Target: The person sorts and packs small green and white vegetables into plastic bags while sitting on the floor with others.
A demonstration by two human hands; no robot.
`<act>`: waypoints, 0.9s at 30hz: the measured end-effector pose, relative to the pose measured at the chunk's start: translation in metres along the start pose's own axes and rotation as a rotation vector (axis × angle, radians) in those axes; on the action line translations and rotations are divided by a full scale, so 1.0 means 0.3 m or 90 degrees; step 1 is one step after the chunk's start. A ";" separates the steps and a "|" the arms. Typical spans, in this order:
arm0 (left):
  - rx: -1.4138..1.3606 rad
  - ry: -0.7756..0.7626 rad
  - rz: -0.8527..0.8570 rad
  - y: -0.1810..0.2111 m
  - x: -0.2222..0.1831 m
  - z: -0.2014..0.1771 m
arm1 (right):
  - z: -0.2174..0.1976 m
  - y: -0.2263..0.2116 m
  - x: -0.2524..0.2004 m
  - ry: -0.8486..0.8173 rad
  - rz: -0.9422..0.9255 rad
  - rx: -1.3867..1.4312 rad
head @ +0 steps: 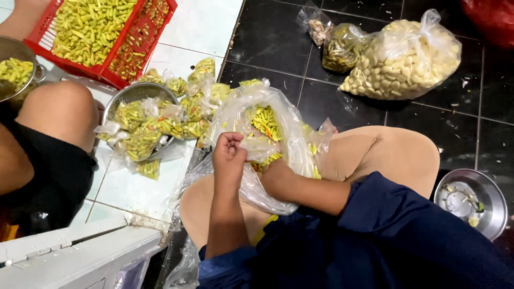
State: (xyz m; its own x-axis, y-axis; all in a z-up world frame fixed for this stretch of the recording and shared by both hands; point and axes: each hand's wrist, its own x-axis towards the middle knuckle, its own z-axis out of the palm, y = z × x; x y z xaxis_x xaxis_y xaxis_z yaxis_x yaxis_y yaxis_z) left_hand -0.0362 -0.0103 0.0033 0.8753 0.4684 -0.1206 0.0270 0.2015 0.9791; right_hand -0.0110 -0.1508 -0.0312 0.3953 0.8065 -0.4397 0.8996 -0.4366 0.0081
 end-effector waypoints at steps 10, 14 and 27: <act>-0.011 0.049 -0.042 -0.029 -0.025 -0.035 | -0.021 0.268 -0.026 0.027 0.108 0.704; 0.092 0.027 -0.057 -0.037 -0.019 -0.056 | 0.082 0.326 0.016 0.050 0.222 1.211; 0.134 -0.251 -0.122 0.004 -0.031 -0.107 | -0.283 0.469 0.233 0.180 0.364 0.275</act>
State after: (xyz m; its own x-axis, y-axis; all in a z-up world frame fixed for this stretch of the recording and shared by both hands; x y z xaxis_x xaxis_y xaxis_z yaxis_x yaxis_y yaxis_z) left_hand -0.0597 0.0133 0.0003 0.9603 0.0703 -0.2701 0.2666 0.0548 0.9622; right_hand 0.1589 -0.1220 0.0153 0.8615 0.4549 -0.2256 0.4121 -0.8859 -0.2129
